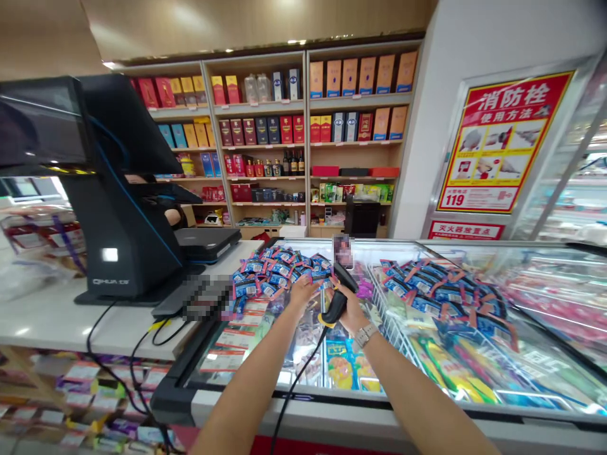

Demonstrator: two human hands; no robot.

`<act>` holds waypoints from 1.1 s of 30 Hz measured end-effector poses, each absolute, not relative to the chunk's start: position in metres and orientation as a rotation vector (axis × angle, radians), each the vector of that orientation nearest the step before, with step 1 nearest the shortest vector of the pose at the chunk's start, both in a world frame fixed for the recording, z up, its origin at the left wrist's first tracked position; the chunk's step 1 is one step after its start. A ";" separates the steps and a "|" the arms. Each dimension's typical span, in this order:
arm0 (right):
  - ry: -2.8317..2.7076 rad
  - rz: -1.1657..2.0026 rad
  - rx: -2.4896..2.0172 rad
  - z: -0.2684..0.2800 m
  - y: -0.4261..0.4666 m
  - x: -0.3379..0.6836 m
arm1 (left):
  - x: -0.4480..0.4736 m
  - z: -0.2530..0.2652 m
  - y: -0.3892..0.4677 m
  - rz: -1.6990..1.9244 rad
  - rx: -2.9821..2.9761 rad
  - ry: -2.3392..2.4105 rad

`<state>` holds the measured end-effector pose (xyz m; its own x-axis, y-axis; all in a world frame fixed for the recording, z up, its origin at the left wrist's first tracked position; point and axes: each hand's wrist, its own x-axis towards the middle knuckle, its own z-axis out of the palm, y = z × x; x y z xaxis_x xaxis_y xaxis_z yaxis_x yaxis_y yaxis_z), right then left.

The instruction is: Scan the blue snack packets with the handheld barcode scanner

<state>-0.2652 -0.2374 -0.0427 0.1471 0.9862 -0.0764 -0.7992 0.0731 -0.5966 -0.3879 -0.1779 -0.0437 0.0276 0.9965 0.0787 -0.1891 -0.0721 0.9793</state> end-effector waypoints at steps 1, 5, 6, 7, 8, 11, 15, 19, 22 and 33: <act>-0.391 1.381 -0.586 -0.041 -0.239 -0.257 | -0.379 -0.046 -0.178 1.303 1.120 0.954; -0.477 1.295 -0.687 -0.034 -0.247 -0.225 | -0.357 -0.051 -0.171 1.356 1.090 0.986; -0.538 1.279 -0.752 -0.033 -0.249 -0.217 | -0.355 -0.053 -0.169 1.386 1.096 1.008; -0.628 1.274 -0.828 -0.031 -0.251 -0.210 | -0.355 -0.055 -0.167 1.412 1.105 1.024; -0.740 1.273 -0.913 -0.030 -0.253 -0.203 | -0.355 -0.057 -0.165 1.429 1.114 1.035; -1.113 1.206 -1.174 -0.025 -0.263 -0.193 | -0.357 -0.063 -0.163 1.464 1.118 1.051; -1.411 0.934 -1.499 -0.011 -0.276 -0.196 | -0.358 -0.067 -0.164 1.474 1.068 1.095; -1.476 0.852 -1.629 -0.002 -0.282 -0.198 | -0.358 -0.067 -0.164 1.487 1.033 1.094; -1.483 0.858 -1.629 -0.004 -0.280 -0.195 | -0.358 -0.067 -0.164 1.495 1.046 1.085; -0.629 1.220 -0.981 -0.016 -0.271 -0.192 | -0.359 -0.070 -0.159 1.443 1.250 1.088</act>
<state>-0.1924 -0.2709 -0.0160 0.2610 0.9602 -0.0993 -0.4763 0.0386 -0.8784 -0.3590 -0.1593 -0.0698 -0.0727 0.9788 0.1916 -0.0854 -0.1975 0.9766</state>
